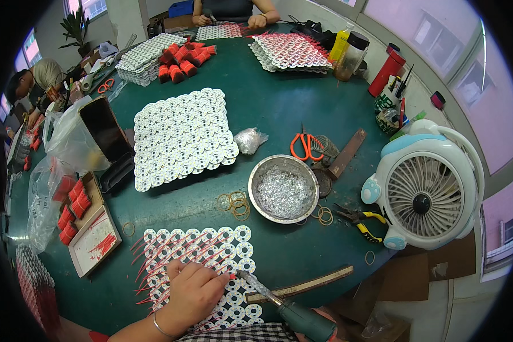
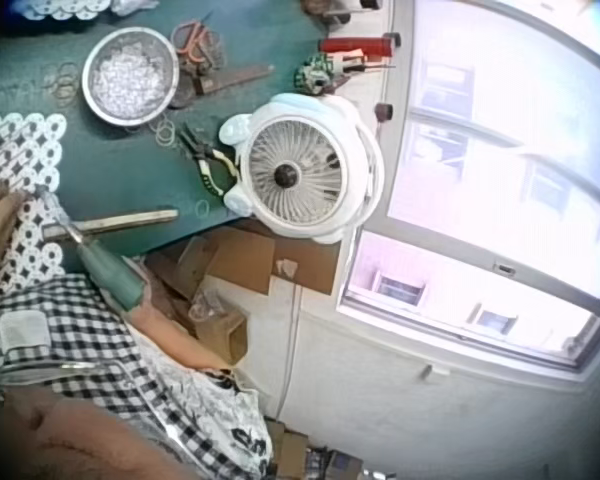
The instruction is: The person solders wires onto an LED board sheet using a soldering tool, moves the sheet aside, positions a new LED board sheet, and solders wires onto it.
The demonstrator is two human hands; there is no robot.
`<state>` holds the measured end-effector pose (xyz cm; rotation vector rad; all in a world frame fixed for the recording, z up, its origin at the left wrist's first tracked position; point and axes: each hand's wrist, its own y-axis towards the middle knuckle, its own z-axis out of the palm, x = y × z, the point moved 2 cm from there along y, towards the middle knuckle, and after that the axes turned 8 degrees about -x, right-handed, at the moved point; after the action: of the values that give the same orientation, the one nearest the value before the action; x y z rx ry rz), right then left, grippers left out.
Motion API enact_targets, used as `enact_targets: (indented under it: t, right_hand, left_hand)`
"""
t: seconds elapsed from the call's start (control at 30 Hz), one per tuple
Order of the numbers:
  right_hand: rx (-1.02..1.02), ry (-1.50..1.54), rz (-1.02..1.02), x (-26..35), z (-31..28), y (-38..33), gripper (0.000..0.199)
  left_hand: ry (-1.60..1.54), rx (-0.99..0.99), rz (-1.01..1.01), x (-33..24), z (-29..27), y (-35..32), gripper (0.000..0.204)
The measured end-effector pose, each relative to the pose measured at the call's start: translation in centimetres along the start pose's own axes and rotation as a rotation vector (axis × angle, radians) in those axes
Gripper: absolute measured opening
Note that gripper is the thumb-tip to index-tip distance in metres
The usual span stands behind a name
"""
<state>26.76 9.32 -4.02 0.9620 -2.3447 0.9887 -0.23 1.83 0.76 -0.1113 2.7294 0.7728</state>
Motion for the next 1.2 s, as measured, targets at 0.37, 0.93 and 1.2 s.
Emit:
enact_targets:
  t: [0.37, 0.93, 1.2]
  right_hand:
    - [-0.608, 0.424, -0.471, 4.8, -3.5, 0.0, 0.035]
    - [-0.288, 0.869, -0.056, 1.9, -2.7, -1.7, 0.031]
    - [-0.394, 0.454, -0.4, 3.6, -4.6, -0.9, 0.035]
  left_hand:
    - [-0.081, -0.06, -0.019, 0.3, -0.3, 0.4, 0.012]
    - [-0.104, -0.015, -0.052, 0.2, -0.2, 0.4, 0.013]
    - [-0.077, -0.012, -0.044, -0.1, -0.5, 0.5, 0.013]
